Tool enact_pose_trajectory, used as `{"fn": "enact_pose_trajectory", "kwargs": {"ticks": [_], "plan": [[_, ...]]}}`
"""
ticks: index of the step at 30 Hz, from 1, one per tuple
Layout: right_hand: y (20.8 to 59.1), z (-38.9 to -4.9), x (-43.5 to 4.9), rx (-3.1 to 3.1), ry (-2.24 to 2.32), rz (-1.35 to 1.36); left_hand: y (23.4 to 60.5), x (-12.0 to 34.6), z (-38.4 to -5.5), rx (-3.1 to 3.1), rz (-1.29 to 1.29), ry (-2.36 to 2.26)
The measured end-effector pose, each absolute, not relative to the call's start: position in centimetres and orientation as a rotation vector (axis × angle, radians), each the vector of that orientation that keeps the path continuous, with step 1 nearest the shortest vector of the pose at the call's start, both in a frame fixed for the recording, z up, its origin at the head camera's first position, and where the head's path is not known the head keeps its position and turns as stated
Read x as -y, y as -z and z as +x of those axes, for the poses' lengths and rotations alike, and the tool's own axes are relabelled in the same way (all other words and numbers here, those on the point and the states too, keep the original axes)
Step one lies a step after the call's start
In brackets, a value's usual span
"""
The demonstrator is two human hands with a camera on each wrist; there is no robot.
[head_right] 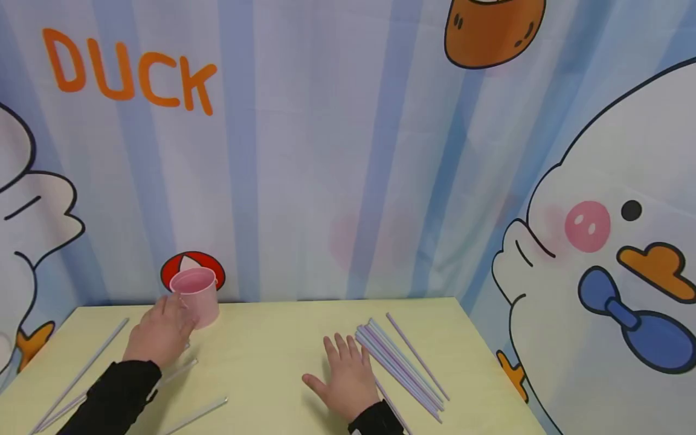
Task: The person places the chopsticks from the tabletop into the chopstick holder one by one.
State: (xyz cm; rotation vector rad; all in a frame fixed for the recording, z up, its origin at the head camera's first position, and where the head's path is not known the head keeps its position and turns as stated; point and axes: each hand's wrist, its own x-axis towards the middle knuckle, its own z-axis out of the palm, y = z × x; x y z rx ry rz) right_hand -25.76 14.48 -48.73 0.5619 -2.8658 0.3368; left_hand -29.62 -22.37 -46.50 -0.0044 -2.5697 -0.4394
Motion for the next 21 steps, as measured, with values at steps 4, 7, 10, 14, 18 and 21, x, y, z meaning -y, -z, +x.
{"fn": "enact_pose_trajectory", "kwargs": {"ticks": [4, 7, 10, 14, 18, 21], "plan": [[48.7, -25.4, -14.6, 2.858, -0.344, 0.584, 46.0, 23.0, -31.2, 2.573, -0.008, 0.48], [48.7, -25.3, -14.7, 2.841, -0.349, 0.592, 45.6, 23.1, -31.9, 2.624, 0.004, 0.535], [48.7, -25.3, -14.9, 2.832, -0.348, 0.59, 45.2, 22.9, -32.3, 2.65, 0.007, 0.579], [48.6, -25.4, -15.0, 2.834, -0.349, 0.595, 45.1, 22.5, -32.3, 2.631, -0.009, 0.572], [48.5, -25.3, -14.7, 2.829, -0.349, 0.613, 45.4, 21.5, -31.8, 2.628, -0.03, 0.547], [48.3, -25.1, -14.4, 2.815, -0.344, 0.625, 45.5, 20.4, -31.1, 2.607, -0.058, 0.514]]}}
